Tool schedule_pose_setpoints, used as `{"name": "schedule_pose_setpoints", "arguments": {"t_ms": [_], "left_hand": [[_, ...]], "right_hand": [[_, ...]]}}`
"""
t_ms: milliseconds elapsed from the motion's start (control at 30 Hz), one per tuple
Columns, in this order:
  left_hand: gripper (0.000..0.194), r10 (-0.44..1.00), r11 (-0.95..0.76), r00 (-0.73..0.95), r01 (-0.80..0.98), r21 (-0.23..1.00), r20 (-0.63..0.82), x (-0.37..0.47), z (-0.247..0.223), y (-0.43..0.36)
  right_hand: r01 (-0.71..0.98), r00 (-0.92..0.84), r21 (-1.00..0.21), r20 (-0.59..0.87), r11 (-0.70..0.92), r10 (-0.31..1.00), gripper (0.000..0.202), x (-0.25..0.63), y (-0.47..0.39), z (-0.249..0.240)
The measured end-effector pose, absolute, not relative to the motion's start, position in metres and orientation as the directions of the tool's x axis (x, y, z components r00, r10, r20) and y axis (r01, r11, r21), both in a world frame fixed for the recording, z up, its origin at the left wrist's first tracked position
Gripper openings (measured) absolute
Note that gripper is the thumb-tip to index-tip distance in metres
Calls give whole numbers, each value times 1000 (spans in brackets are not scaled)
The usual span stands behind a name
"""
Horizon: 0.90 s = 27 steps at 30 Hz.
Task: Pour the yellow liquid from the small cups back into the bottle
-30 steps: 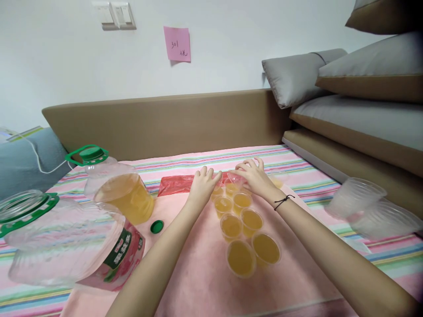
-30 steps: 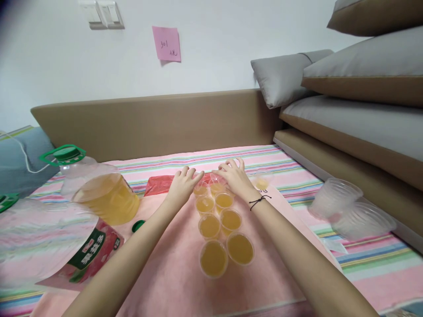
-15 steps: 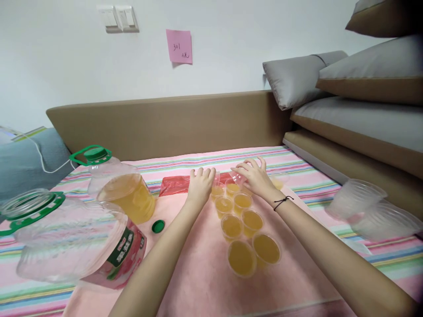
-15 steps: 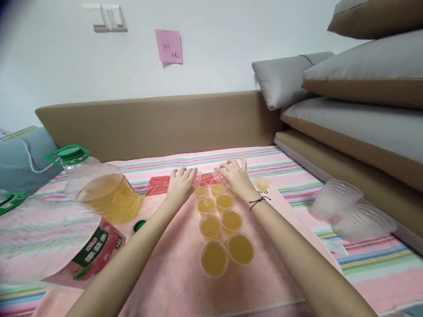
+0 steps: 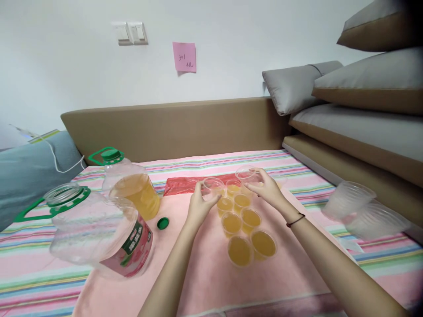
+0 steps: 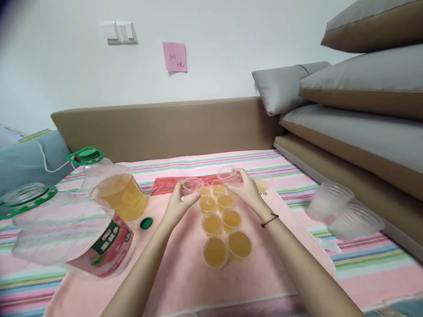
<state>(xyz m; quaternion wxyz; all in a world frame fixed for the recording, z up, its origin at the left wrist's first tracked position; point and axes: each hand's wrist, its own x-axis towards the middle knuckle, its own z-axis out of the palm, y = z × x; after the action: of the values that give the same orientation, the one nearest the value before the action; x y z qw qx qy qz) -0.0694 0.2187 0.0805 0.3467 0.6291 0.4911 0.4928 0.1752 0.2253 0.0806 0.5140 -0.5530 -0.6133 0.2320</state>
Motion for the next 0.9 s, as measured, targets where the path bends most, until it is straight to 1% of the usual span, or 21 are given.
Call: {"name": "schedule_pose_setpoints", "arguments": {"t_ms": [67,133,200,267,367,433,500,567,633,667,767,900], "left_hand": [[52,960,-281,51,183,942,277,-63,83,202],[54,952,-304,85,139,942,295,-55,89,184],[54,940,-331,132,139,933,314,-46,96,166],[53,927,-356,183,151,922,328,-38,104,148],[50,905,-396,239,175,901,352,-28,115,124],[47,892,-416,266,167,894,366,-24,119,112],[45,885,-418,279,128,899,372,-21,121,101],[45,888,-411,275,112,905,369,-19,121,93],[47,894,-408,264,141,902,363,-19,120,86],[48,896,-408,263,160,899,359,-19,119,83],[50,892,-412,280,183,892,355,-17,118,75],[50,872,-454,307,222,863,380,-12,119,67]], "right_hand": [[273,138,-921,322,276,937,50,170,208,94],[143,147,-947,309,289,940,53,165,189,108],[20,153,-948,317,318,936,56,160,170,120],[-84,117,-936,331,342,936,57,155,151,127],[-161,46,-926,340,342,939,54,148,123,131],[-172,16,-932,322,319,947,52,146,106,131],[-170,-30,-940,304,295,952,56,146,90,131],[-158,-63,-944,301,289,951,66,151,79,131],[-148,-60,-945,304,292,951,78,159,72,132],[-137,-50,-944,309,300,950,81,164,69,133],[-67,-64,-932,360,356,931,79,175,64,137],[79,-128,-895,427,438,895,82,180,57,141]]}}
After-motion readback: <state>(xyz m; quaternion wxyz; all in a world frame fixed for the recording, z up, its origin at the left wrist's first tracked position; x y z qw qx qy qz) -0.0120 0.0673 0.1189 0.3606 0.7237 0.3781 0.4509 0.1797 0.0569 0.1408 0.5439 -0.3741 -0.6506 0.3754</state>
